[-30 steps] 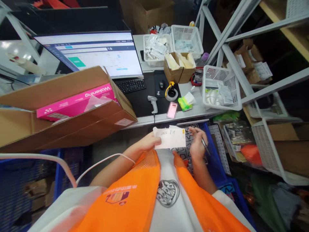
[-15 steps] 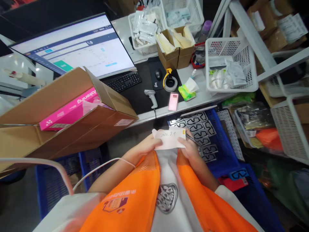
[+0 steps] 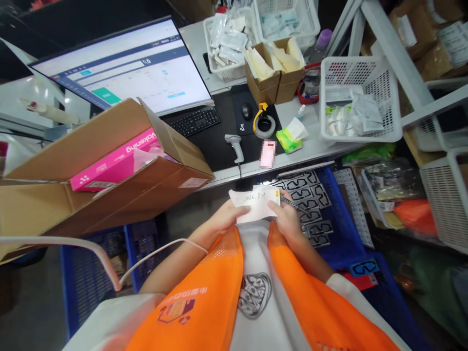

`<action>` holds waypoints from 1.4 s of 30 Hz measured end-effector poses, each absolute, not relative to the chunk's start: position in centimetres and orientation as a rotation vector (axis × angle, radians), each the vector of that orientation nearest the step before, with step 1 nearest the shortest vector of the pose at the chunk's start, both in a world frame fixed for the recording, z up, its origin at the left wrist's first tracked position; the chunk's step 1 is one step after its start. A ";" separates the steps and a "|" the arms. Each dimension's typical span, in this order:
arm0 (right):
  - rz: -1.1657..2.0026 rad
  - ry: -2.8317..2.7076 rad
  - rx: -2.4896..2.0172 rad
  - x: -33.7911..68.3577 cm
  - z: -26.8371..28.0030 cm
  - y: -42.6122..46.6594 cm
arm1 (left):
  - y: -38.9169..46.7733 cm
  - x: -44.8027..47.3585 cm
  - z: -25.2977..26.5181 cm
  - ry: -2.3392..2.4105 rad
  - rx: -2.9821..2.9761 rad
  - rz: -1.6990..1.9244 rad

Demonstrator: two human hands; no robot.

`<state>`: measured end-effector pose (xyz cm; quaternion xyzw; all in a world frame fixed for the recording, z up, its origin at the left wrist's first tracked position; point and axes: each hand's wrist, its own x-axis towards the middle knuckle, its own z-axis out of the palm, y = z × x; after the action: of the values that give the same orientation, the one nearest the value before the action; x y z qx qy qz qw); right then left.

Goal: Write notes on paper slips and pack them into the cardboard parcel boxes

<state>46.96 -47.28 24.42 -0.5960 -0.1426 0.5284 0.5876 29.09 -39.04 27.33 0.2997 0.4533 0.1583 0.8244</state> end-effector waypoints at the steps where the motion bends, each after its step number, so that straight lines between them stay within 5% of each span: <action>1: 1.214 -0.355 -1.399 46.9 24.4 -47.2 | -39.1 29.1 27.3 0.964 0.665 0.331; 8: 1.154 -0.458 -1.402 47.5 24.0 -47.1 | -39.4 29.6 27.3 1.002 0.732 0.338; 18: 0.410 -0.402 -1.266 51.7 24.5 -48.1 | -39.2 30.0 27.3 1.053 0.688 0.342; 42: 0.469 -1.268 -1.467 47.1 28.1 -49.1 | -39.6 31.2 28.5 1.005 0.738 0.332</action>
<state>47.12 -49.11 28.10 -0.6179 -0.5339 0.1974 0.5423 31.18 -39.57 28.51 0.3438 0.4684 0.1545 0.7991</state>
